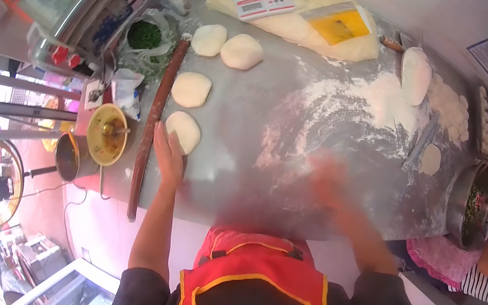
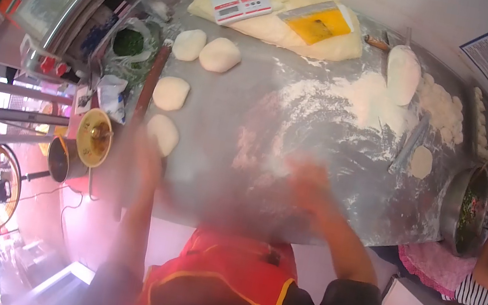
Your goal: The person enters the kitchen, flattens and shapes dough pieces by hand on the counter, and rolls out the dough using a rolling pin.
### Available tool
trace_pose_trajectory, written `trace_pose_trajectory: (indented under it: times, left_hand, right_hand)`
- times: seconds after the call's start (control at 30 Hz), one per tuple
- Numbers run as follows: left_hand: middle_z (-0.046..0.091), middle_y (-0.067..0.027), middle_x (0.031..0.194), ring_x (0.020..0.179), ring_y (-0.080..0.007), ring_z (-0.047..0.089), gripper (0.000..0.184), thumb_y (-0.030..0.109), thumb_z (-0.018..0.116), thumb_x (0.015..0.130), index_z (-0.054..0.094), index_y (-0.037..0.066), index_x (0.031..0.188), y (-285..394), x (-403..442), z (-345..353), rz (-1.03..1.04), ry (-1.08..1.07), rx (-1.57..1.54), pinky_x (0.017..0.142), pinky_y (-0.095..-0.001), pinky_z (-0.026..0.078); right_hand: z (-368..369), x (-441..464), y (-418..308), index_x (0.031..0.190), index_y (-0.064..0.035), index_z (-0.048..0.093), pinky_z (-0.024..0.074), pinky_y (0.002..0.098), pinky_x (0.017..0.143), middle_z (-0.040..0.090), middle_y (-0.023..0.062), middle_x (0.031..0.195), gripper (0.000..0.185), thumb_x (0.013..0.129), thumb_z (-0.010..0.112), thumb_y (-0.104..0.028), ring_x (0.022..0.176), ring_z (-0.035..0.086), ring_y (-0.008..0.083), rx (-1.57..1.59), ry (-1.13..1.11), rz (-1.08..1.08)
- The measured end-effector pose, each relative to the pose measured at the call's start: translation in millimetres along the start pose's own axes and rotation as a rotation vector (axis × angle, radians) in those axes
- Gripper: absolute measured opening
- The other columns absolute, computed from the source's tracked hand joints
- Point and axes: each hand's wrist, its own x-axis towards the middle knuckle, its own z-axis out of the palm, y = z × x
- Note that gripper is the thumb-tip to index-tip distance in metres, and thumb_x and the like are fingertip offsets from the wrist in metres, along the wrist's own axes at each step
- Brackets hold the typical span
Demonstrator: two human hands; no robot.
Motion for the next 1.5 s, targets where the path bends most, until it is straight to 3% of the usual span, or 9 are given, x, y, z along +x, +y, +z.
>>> trace_pose_trajectory:
  times: [0.1,0.2,0.27,0.37,0.5,0.6,0.87,1.17,1.5]
  left_hand:
    - [0.057,-0.0278,0.122,0.118,-0.0374,0.053,0.046,0.026,0.057,0.092,0.054,-0.008,0.123,-11.5,25.3,-9.6,-0.302,-0.174,-0.279,0.100,-0.0418,0.039]
    - [0.066,-0.0221,0.103,0.095,-0.0323,0.065,0.050,0.028,0.071,0.082,0.059,-0.010,0.112,-7.2,43.2,-17.0,-0.281,-0.220,-0.067,0.082,-0.0390,0.050]
    - [0.067,-0.0172,0.096,0.083,-0.0268,0.066,0.046,0.027,0.076,0.076,0.062,-0.007,0.105,0.2,51.1,-23.7,-0.471,-0.384,-0.230,0.071,-0.0363,0.051]
    - [0.065,-0.0103,0.087,0.069,-0.0192,0.063,0.036,0.021,0.078,0.075,0.062,-0.002,0.098,-5.4,37.1,-20.8,-0.530,-0.415,-0.447,0.059,-0.0315,0.049]
    - [0.061,-0.0049,0.082,0.062,-0.0147,0.058,0.025,0.014,0.073,0.080,0.056,0.003,0.095,54.0,26.3,-46.6,-0.749,-0.323,-0.767,0.055,-0.0285,0.047]
    - [0.060,-0.0035,0.082,0.064,-0.0150,0.058,0.027,0.011,0.070,0.082,0.053,0.003,0.101,65.5,17.5,-35.8,-0.844,-0.392,-0.985,0.058,-0.0287,0.049]
    - [0.060,-0.0186,0.113,0.107,-0.0404,0.056,0.031,0.010,0.067,0.080,0.053,0.002,0.107,156.3,-58.8,46.7,0.506,-0.336,-0.519,0.088,-0.0438,0.047]
    - [0.030,-0.0154,0.151,0.142,-0.0298,0.024,0.054,0.020,0.045,0.092,0.035,0.004,0.143,165.5,-61.7,77.6,0.450,-0.500,-0.112,0.116,-0.0439,0.018]
    - [0.021,-0.0149,0.154,0.143,-0.0299,0.018,0.060,0.025,0.044,0.093,0.027,0.003,0.146,168.5,-50.4,79.4,0.476,-0.599,0.053,0.116,-0.0437,0.016]
  right_hand:
    - [-6.6,27.1,38.0,0.142,-0.0145,0.039,0.0213,0.0611,0.109,0.034,0.0139,0.149,0.053,0.092,0.050,-0.026,0.139,0.026,0.0375,0.159,0.422,0.343]
    - [-46.6,55.7,-27.3,0.142,-0.0142,0.039,0.0204,0.0631,0.109,0.032,0.0145,0.149,0.053,0.092,0.051,-0.026,0.139,0.026,0.0381,0.128,-0.017,0.158]
    - [-8.6,45.3,-69.3,0.140,-0.0138,0.040,0.0204,0.0630,0.109,0.035,0.0138,0.148,0.052,0.091,0.052,-0.027,0.139,0.027,0.0370,0.205,0.321,-0.279]
    - [-21.9,22.4,-88.5,0.139,-0.0137,0.042,0.0192,0.0624,0.110,0.036,0.0134,0.147,0.051,0.091,0.052,-0.028,0.139,0.028,0.0356,0.245,0.164,-0.324]
    - [-3.2,11.0,-52.1,0.135,-0.0079,0.046,0.0247,0.0564,0.109,0.048,0.0173,0.136,0.047,0.092,0.053,-0.026,0.130,0.040,0.0374,0.483,0.336,0.074]
    - [-38.1,-1.0,-52.8,0.133,-0.0038,0.048,0.0339,0.0486,0.104,0.053,0.0200,0.128,0.044,0.092,0.055,-0.021,0.120,0.047,0.0391,0.628,0.432,0.057]
    - [-32.1,-8.9,-63.8,0.134,-0.0015,0.046,0.0370,0.0399,0.103,0.048,0.0219,0.133,0.043,0.095,0.052,-0.019,0.125,0.045,0.0366,0.936,0.453,0.138]
    - [-1.6,51.4,-99.6,0.139,0.0022,0.034,0.0237,0.0561,0.109,0.035,0.0249,0.144,0.058,0.095,0.046,-0.032,0.134,0.032,0.0438,0.459,0.605,-0.077]
    - [-12.0,58.3,-96.6,0.142,-0.0019,0.033,0.0265,0.0556,0.107,0.035,0.0226,0.145,0.059,0.095,0.047,-0.034,0.132,0.034,0.0415,0.365,0.573,-0.025]
